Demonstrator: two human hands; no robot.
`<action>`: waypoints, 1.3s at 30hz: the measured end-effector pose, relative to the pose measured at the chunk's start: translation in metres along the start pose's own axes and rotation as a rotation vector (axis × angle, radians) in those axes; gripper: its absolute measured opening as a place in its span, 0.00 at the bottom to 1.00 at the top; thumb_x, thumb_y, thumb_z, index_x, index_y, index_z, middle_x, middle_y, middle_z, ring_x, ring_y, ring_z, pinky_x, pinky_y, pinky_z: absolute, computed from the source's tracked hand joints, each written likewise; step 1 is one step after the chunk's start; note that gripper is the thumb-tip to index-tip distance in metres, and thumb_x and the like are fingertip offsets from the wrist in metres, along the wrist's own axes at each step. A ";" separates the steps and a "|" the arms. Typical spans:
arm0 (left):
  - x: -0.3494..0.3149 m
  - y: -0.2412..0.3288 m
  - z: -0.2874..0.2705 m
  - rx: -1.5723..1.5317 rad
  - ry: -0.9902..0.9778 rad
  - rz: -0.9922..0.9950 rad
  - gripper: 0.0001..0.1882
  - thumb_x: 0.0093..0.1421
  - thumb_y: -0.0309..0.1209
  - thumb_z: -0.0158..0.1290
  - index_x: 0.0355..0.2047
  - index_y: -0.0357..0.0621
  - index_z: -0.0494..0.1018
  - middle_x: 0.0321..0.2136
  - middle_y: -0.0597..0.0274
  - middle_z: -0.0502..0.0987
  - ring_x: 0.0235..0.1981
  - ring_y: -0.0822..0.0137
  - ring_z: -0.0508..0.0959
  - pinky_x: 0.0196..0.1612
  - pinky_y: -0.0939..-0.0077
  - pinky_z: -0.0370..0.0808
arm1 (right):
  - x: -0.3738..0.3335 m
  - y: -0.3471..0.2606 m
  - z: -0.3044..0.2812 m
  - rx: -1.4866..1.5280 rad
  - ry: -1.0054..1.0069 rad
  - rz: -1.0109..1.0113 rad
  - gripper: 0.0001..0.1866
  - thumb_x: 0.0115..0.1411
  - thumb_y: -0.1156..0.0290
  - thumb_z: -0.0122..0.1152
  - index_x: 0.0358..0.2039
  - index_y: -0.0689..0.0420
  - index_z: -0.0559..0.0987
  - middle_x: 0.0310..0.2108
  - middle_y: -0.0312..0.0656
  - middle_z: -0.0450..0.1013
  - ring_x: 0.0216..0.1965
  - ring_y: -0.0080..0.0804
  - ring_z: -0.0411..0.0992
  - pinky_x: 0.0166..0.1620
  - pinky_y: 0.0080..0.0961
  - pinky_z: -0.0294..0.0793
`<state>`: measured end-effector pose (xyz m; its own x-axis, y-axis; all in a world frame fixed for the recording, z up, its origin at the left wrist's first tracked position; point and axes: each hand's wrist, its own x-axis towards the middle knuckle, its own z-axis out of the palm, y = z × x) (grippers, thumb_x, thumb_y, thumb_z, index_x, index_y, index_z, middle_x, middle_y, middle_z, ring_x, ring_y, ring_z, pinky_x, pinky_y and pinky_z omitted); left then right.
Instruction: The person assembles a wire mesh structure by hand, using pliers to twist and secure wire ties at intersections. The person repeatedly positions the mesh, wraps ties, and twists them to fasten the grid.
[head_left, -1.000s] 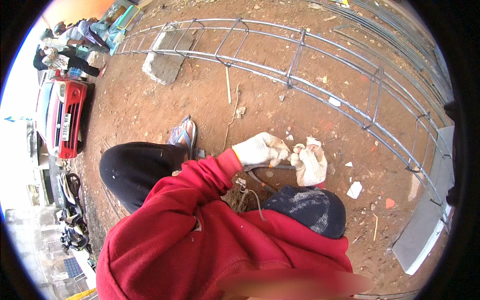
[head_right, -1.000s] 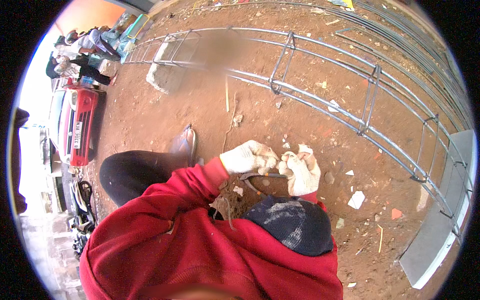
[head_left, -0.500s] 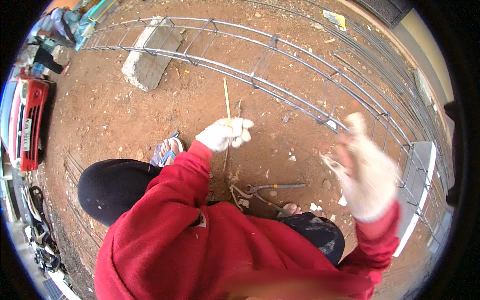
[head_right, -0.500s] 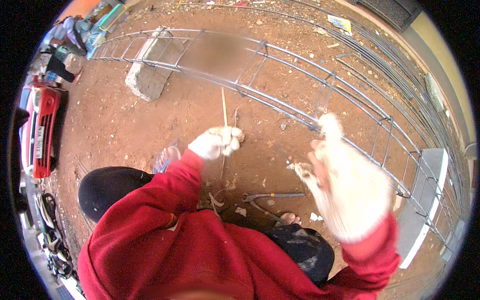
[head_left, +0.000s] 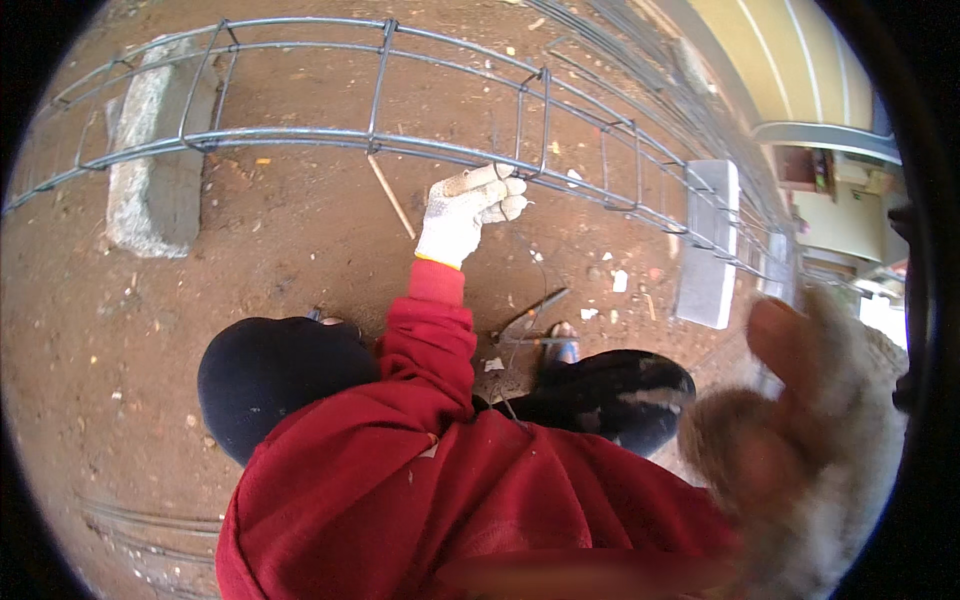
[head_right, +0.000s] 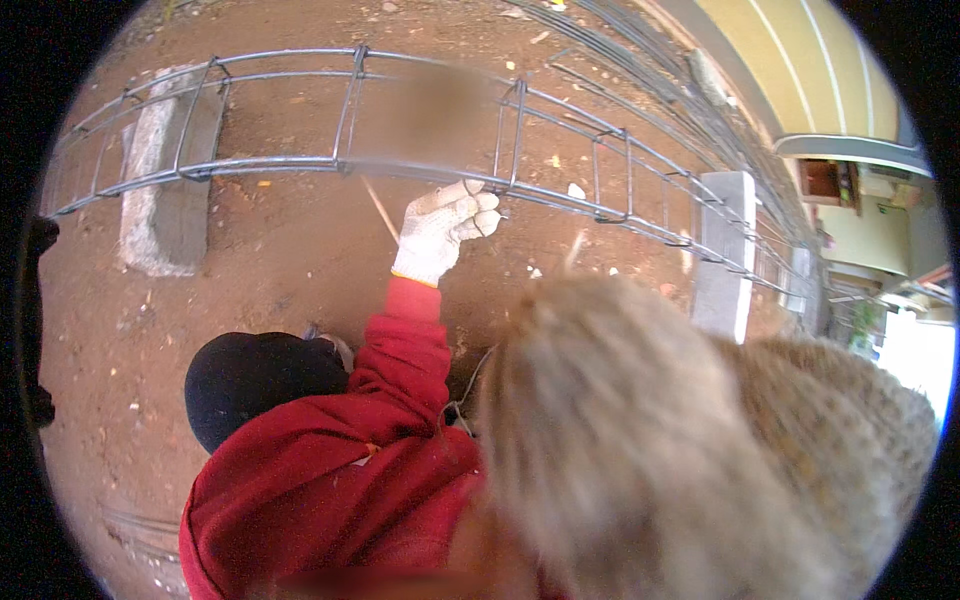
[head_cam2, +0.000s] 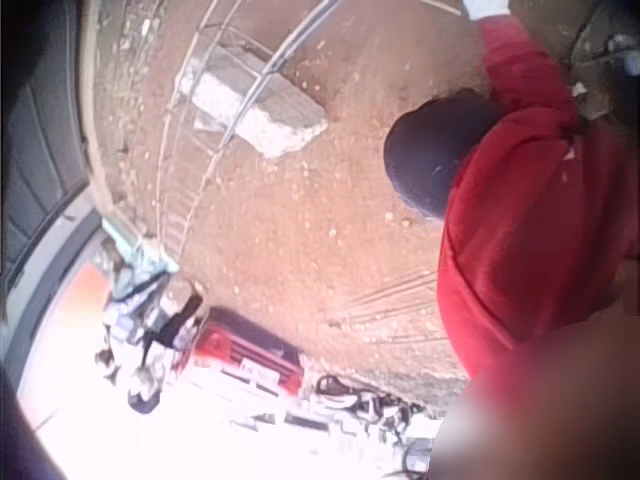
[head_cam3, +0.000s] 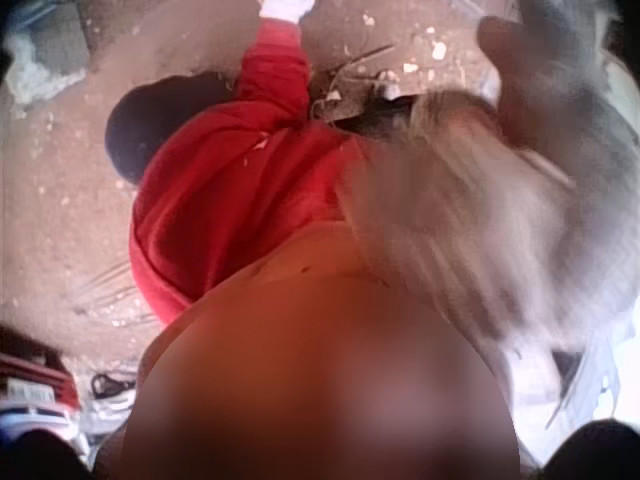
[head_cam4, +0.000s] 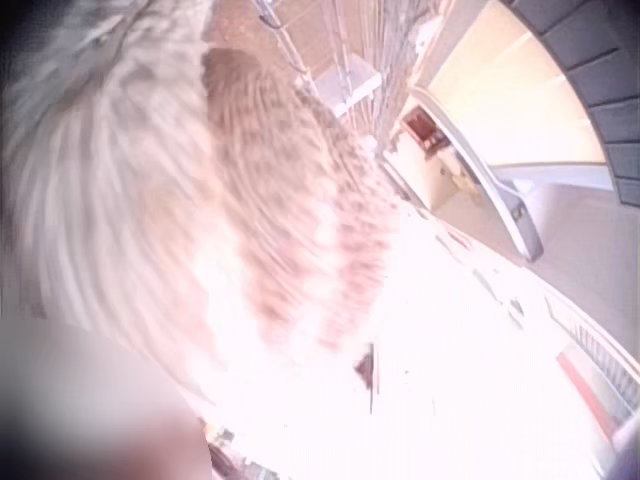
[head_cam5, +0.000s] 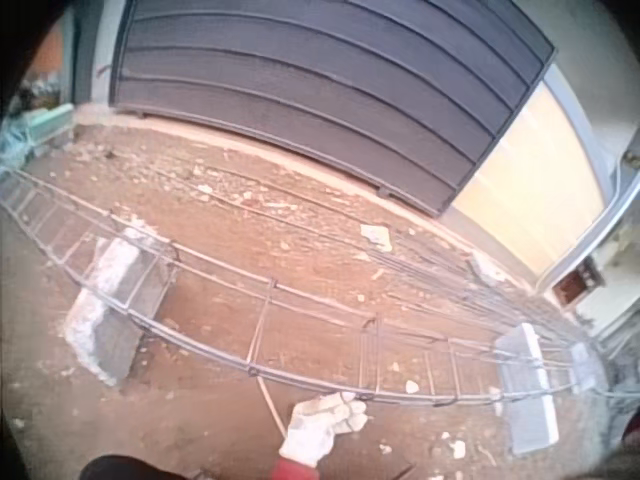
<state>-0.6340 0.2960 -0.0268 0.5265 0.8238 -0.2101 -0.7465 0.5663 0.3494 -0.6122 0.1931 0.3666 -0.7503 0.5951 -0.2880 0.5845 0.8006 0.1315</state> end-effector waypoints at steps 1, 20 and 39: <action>0.001 0.002 0.003 -0.027 0.011 -0.026 0.16 0.57 0.23 0.57 0.45 0.28 0.75 0.36 0.44 0.81 0.34 0.55 0.83 0.37 0.65 0.83 | 0.011 0.004 -0.006 -0.007 -0.025 0.029 0.24 0.51 0.69 0.68 0.49 0.59 0.76 0.35 0.50 0.77 0.32 0.42 0.78 0.33 0.32 0.76; 0.004 0.015 0.020 0.430 -0.040 0.198 0.10 0.57 0.24 0.56 0.38 0.30 0.80 0.27 0.58 0.82 0.25 0.73 0.78 0.30 0.80 0.73 | 0.015 0.136 0.280 0.977 0.299 0.869 0.21 0.60 0.57 0.62 0.44 0.61 0.82 0.36 0.43 0.81 0.38 0.27 0.77 0.44 0.26 0.73; 0.004 0.004 0.031 0.453 -0.076 0.230 0.15 0.59 0.23 0.56 0.46 0.30 0.75 0.30 0.59 0.81 0.31 0.71 0.80 0.37 0.78 0.76 | 0.049 0.154 0.266 0.723 0.553 0.989 0.17 0.51 0.57 0.71 0.29 0.60 0.82 0.24 0.34 0.76 0.26 0.22 0.69 0.33 0.23 0.69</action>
<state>-0.6226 0.3007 0.0019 0.4100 0.9119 -0.0200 -0.6040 0.2878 0.7432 -0.4772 0.3271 0.1208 0.1533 0.9852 0.0764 0.8517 -0.0925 -0.5159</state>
